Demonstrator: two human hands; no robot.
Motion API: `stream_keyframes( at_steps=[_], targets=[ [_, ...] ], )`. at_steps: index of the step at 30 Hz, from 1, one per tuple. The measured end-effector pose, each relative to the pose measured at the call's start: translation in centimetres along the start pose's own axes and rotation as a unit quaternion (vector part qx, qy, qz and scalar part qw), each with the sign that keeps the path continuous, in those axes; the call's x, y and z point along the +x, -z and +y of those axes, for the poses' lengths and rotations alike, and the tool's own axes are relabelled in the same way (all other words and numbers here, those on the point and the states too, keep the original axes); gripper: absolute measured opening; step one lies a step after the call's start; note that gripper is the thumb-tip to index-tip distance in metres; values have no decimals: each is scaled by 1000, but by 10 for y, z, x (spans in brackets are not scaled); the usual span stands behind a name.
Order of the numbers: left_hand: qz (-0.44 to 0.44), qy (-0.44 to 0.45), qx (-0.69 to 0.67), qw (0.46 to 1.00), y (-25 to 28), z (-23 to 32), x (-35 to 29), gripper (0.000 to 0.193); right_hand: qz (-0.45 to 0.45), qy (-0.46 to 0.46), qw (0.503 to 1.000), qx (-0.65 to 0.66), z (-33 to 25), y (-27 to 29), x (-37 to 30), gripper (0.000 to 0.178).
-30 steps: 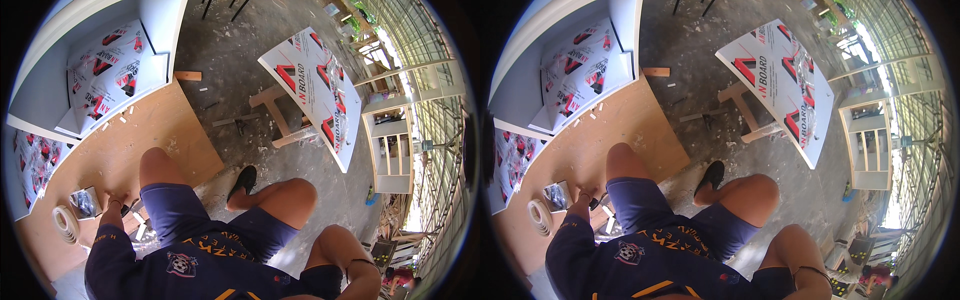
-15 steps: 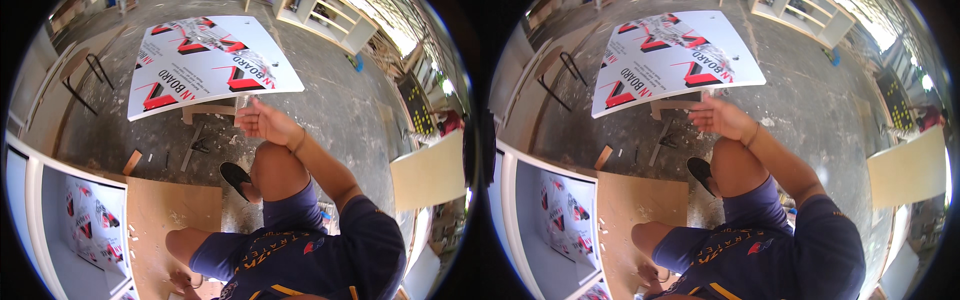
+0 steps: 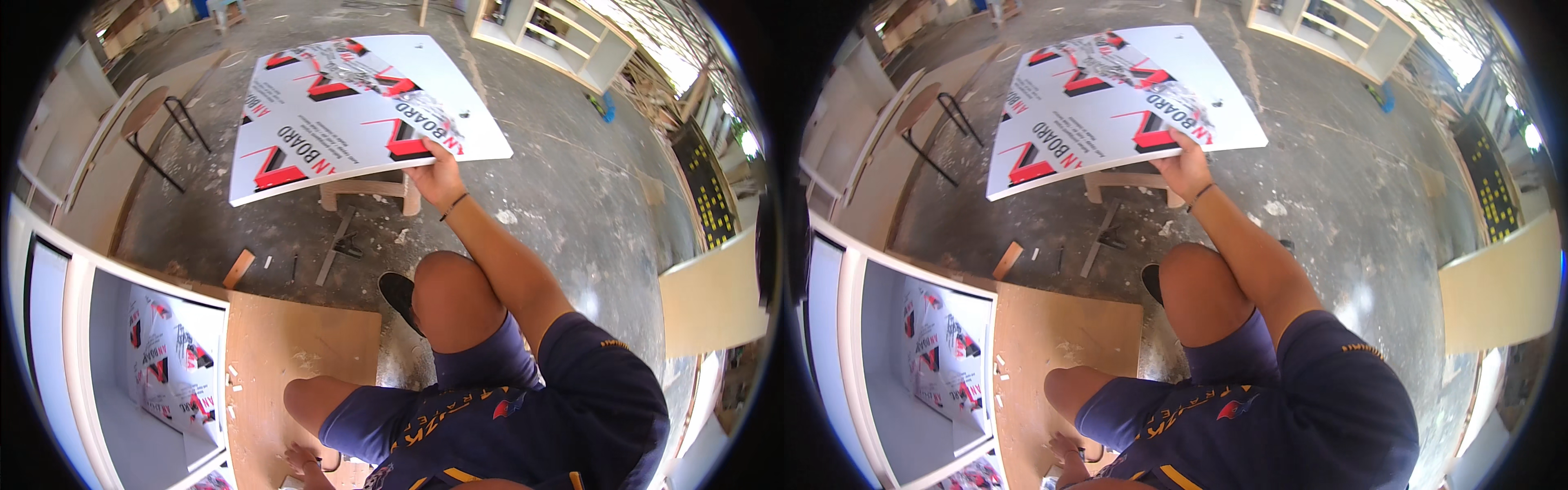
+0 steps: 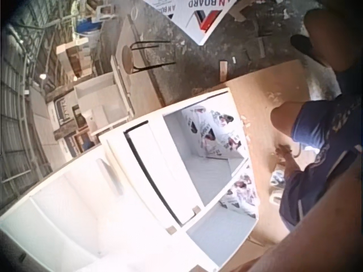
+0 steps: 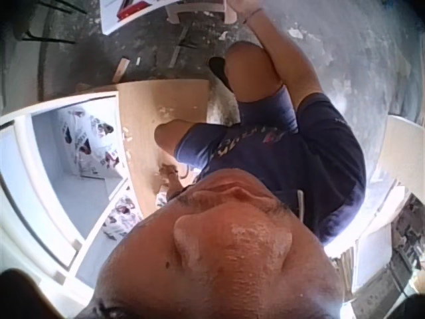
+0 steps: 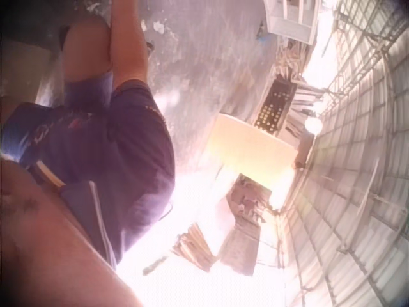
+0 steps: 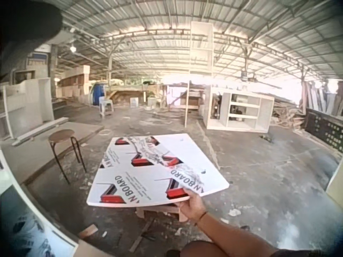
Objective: The person holds and fits a panel into a white cabinet frame, measures the dimensions of a smaller panel with a measuring tape, and then positions it inside the cabinet.
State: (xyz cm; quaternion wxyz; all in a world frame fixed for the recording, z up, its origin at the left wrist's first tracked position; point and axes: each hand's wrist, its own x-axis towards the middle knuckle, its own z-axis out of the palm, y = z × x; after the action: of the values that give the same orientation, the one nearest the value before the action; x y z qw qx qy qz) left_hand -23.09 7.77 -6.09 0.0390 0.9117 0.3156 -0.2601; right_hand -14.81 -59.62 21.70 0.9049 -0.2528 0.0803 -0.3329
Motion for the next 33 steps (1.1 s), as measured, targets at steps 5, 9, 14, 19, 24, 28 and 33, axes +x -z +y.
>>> stream_keyframes(
  at_steps=[5, 9, 14, 19, 24, 28, 33],
  targets=[
    [206, -71, -185, 958, 16, 33, 2, 55, -5, 27, 1000, -15, -6, 16, 0, 15],
    [286, -266, -427, 816, 86, 108, -17, 33, 4, 57, 998, -39, -26, 0, -28, 18],
    [-78, -307, -630, 709, 189, 272, -76, 56, 31, 93, 987, -128, -71, -7, -87, 22],
    [-563, -291, -656, 409, 269, 376, -123, 119, 21, 75, 968, -237, -102, -23, -122, 29],
    [-534, -236, -723, 370, 261, 362, -174, 46, 24, 60, 939, -338, -169, -66, -102, 38],
    [-543, -229, -766, 256, 241, 294, -208, 31, 9, 36, 905, -424, -186, -115, -66, 36],
    [-452, -179, -835, 260, 245, 180, -281, 36, -87, -103, 851, -507, -138, -178, -44, 37]
  ],
)
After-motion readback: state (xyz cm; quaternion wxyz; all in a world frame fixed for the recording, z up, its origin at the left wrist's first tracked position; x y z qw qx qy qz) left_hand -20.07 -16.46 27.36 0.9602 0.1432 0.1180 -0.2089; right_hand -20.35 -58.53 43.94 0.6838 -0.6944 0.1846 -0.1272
